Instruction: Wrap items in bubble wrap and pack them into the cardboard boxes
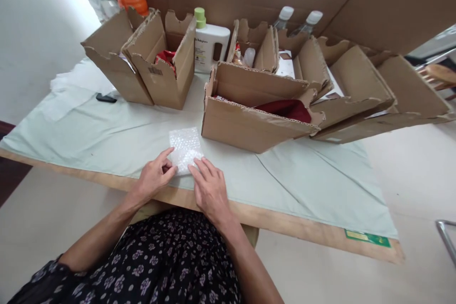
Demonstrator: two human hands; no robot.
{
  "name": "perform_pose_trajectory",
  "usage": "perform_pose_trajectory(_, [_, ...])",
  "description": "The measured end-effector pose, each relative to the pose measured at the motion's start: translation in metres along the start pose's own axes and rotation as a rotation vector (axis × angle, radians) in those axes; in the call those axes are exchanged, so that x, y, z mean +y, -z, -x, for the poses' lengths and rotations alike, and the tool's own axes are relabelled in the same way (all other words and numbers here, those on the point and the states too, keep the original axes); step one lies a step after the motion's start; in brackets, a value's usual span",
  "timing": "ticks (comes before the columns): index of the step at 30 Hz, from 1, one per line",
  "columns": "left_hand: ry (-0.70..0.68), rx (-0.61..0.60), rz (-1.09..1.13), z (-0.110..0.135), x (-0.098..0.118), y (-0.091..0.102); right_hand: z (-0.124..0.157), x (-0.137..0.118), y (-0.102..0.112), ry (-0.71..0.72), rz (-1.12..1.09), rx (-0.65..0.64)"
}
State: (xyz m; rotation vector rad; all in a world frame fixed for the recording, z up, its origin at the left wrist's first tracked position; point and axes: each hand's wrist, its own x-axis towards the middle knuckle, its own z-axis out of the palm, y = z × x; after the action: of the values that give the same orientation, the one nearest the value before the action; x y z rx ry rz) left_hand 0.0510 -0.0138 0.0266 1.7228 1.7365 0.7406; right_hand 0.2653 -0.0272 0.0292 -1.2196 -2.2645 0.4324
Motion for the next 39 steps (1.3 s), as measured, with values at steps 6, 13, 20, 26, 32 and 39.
perform_pose_trajectory(6, [-0.225, 0.198, -0.135, 0.019, 0.007, 0.005, -0.018, 0.012, -0.008, 0.088, 0.148, -0.039])
perform_pose_trajectory(13, [-0.356, 0.057, -0.032, 0.045, 0.006, 0.009, -0.017, -0.006, 0.014, 0.022, -0.019, -0.159])
perform_pose_trajectory(20, [-0.210, 0.034, -0.066, 0.007, 0.003, 0.002, -0.001, -0.016, 0.012, -0.033, 0.153, 0.143])
perform_pose_trajectory(26, [-0.145, 0.128, 0.068, 0.004, 0.008, 0.005, 0.001, -0.008, -0.003, -0.060, 0.064, 0.059])
perform_pose_trajectory(32, [0.266, -0.074, 0.768, 0.033, 0.016, 0.011, 0.000, -0.012, 0.002, -0.361, -0.386, 0.158])
perform_pose_trajectory(39, [0.405, -0.145, 1.212, 0.033, 0.037, -0.012, 0.015, -0.017, 0.022, -0.401, -0.453, 0.115])
